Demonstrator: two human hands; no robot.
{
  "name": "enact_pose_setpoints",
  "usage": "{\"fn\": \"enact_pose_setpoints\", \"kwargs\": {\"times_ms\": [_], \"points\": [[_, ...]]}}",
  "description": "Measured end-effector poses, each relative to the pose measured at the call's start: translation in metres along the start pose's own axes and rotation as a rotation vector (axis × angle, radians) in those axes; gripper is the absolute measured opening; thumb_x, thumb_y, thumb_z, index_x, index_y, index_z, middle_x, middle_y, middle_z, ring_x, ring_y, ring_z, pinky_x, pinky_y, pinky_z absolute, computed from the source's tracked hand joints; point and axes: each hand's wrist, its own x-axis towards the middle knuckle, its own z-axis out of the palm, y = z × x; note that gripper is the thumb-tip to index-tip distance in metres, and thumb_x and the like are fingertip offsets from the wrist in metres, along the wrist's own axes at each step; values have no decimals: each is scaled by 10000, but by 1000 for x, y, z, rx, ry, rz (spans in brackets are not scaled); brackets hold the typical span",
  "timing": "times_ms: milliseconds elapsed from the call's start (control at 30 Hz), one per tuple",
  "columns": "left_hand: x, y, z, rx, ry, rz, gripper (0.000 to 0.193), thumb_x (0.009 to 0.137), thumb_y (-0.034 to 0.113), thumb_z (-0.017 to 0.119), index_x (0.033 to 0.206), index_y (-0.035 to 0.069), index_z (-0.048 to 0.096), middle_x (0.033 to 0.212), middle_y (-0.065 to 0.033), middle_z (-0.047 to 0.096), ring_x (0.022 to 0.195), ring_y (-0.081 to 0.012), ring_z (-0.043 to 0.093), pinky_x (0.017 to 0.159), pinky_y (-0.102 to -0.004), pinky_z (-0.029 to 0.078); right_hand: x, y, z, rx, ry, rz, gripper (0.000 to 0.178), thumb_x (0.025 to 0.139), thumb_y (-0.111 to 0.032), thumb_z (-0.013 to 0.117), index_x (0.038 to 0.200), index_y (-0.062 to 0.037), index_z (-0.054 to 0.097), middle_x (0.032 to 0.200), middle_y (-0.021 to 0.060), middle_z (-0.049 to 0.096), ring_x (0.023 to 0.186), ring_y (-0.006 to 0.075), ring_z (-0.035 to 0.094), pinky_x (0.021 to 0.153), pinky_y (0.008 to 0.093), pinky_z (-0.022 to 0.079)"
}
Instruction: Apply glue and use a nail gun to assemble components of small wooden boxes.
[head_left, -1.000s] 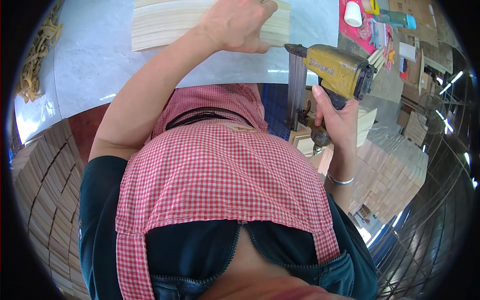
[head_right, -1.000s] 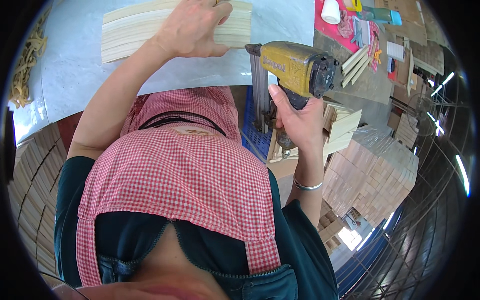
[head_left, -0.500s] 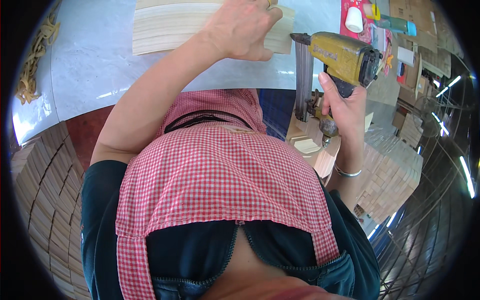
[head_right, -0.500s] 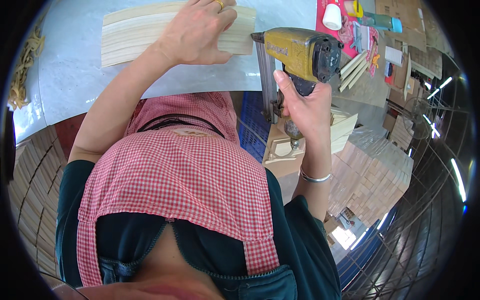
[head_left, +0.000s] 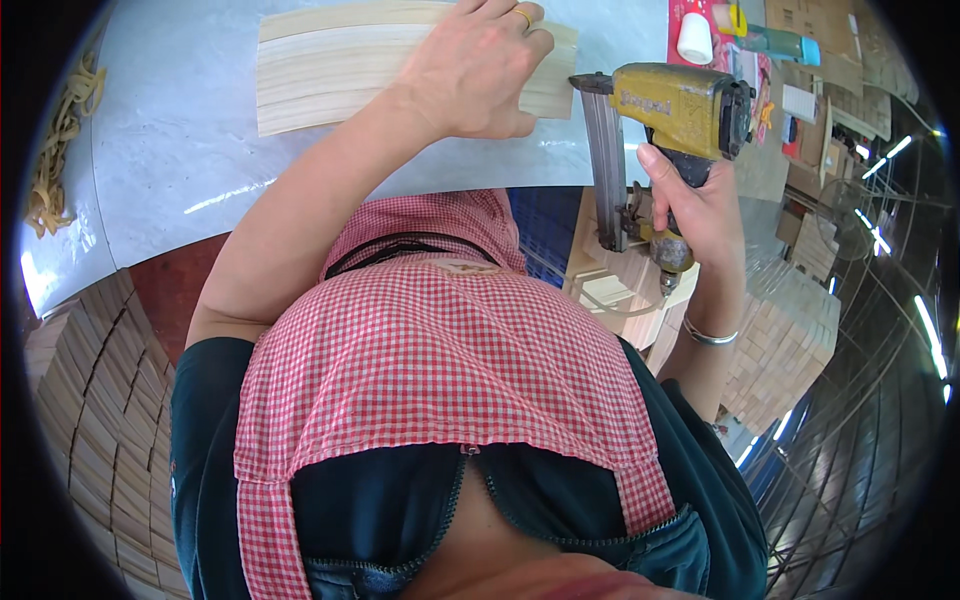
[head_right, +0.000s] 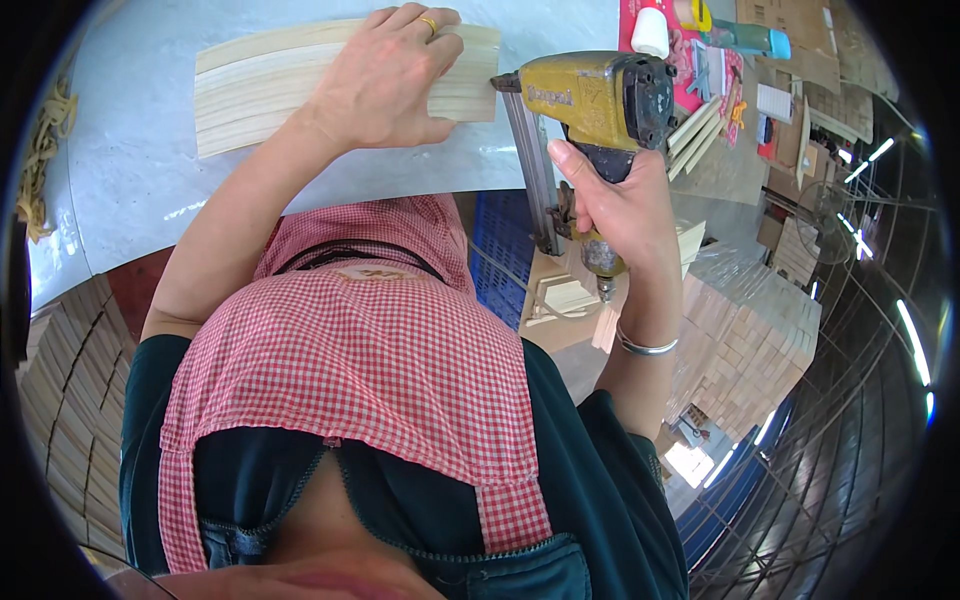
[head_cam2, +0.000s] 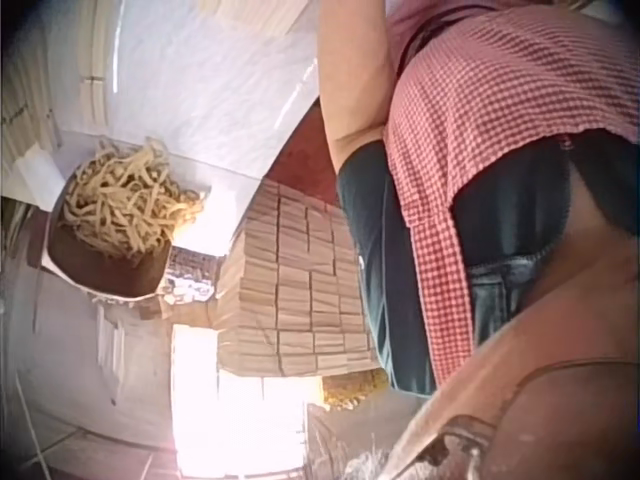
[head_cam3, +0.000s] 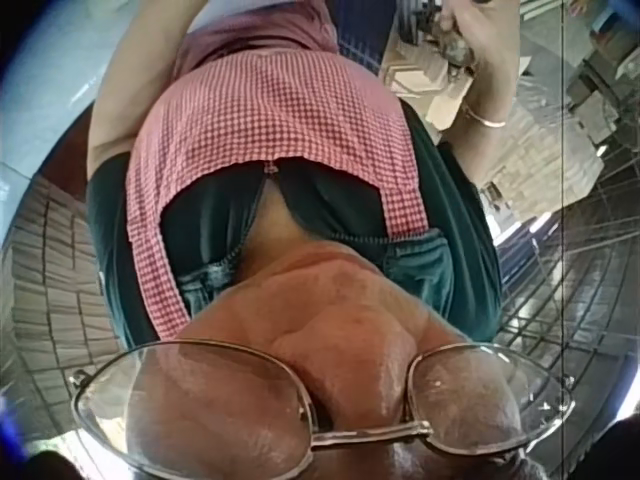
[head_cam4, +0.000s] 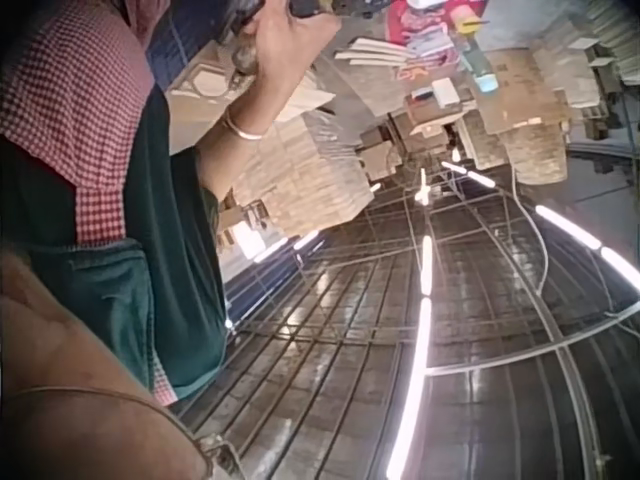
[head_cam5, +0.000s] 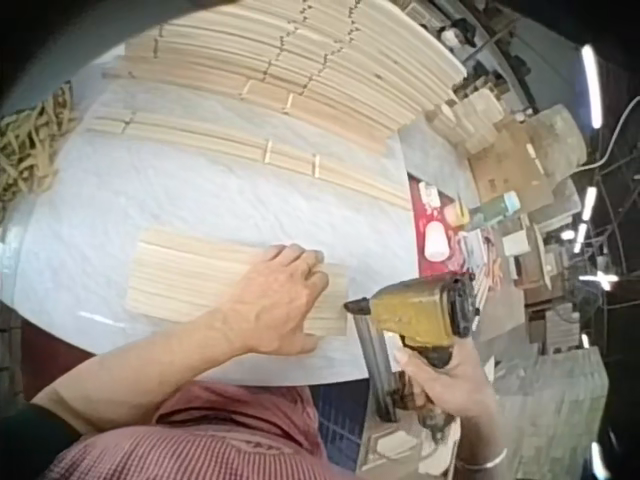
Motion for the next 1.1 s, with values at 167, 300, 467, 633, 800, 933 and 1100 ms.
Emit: {"fn": "enact_pose_setpoints", "kwargs": {"times_ms": [167,300,467,633,800,933,1100], "points": [[6,8,-28,-34,-161,-89,599,709,426,768,1093,-12,630,1243,-228,557,1167,-376,528,1052,-462,408,19,-9,-10,-64,-29,-89,280,922,-265,745,790,-27,676,494,-10,528,385,80,444,390,209,361],[-1,5,-11,44,-80,-106,520,674,371,787,1036,31,633,1295,-170,569,1175,-325,535,1054,-427,406,34,-22,-8,-104,-19,-118,301,926,-283,739,770,-34,672,486,-12,529,380,86,459,393,206,364],[-7,1,9,142,79,-89,457,640,308,793,1006,68,661,1322,-104,589,1162,-264,546,1044,-373,406,44,-30,-4,-147,0,-88,309,927,-292,737,766,-37,669,480,-12,528,375,89,466,393,207,366],[-5,3,7,161,84,-88,472,639,306,789,1029,62,680,1320,-104,588,1164,-257,541,1049,-368,402,44,-29,-3,-138,1,-70,303,924,-291,740,783,-33,672,485,-7,530,375,91,461,394,212,370],[-4,3,5,196,62,-88,479,649,305,793,1044,63,672,1333,-105,585,1187,-257,534,1066,-372,397,42,-25,0,-89,6,-63,295,923,-288,741,803,-27,675,497,-1,535,381,94,455,401,219,379],[-8,0,11,218,59,-81,522,667,315,803,1097,60,655,1355,-110,577,1233,-263,523,1097,-385,385,41,-25,2,-80,15,-52,288,921,-281,742,815,-21,678,508,2,538,389,93,450,408,224,387],[-17,8,-20,160,41,-127,707,691,417,846,1248,69,584,1438,-115,534,1372,-286,453,1188,-480,312,35,-22,5,-87,45,-51,284,917,-273,745,824,-13,679,523,2,542,402,86,449,414,227,395]]}}
